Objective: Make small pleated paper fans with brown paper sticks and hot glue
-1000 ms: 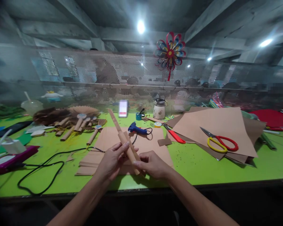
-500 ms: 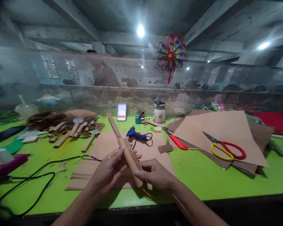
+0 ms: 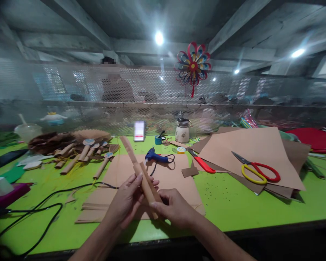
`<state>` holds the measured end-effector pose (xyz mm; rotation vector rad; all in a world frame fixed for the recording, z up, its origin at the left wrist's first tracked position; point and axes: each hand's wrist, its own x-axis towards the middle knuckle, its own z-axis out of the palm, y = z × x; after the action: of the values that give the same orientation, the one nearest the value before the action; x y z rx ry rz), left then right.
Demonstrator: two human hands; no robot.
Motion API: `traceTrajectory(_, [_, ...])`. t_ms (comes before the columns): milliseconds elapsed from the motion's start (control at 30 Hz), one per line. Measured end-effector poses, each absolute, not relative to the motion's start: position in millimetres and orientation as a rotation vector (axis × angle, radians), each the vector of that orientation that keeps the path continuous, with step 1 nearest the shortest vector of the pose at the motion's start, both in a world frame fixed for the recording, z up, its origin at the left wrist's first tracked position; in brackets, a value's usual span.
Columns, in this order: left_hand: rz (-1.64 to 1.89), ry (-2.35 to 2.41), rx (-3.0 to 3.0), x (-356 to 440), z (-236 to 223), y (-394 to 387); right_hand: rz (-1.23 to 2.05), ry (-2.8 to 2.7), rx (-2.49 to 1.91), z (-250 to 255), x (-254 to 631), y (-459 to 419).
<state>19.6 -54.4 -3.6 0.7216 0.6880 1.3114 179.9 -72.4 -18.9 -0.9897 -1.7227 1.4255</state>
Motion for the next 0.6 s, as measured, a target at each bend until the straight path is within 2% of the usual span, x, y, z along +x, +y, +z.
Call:
traceTrajectory(267, [1.224,0.554,0.717,15.5,1.7,-65.7,1.614,-1.695,-0.884,-21.7,185.5,-72.2])
traceTrajectory(600, [1.270,0.594,0.725,15.9,-3.0,-62.8,1.440,-1.748,-0.935,-21.7,167.9,-78.5])
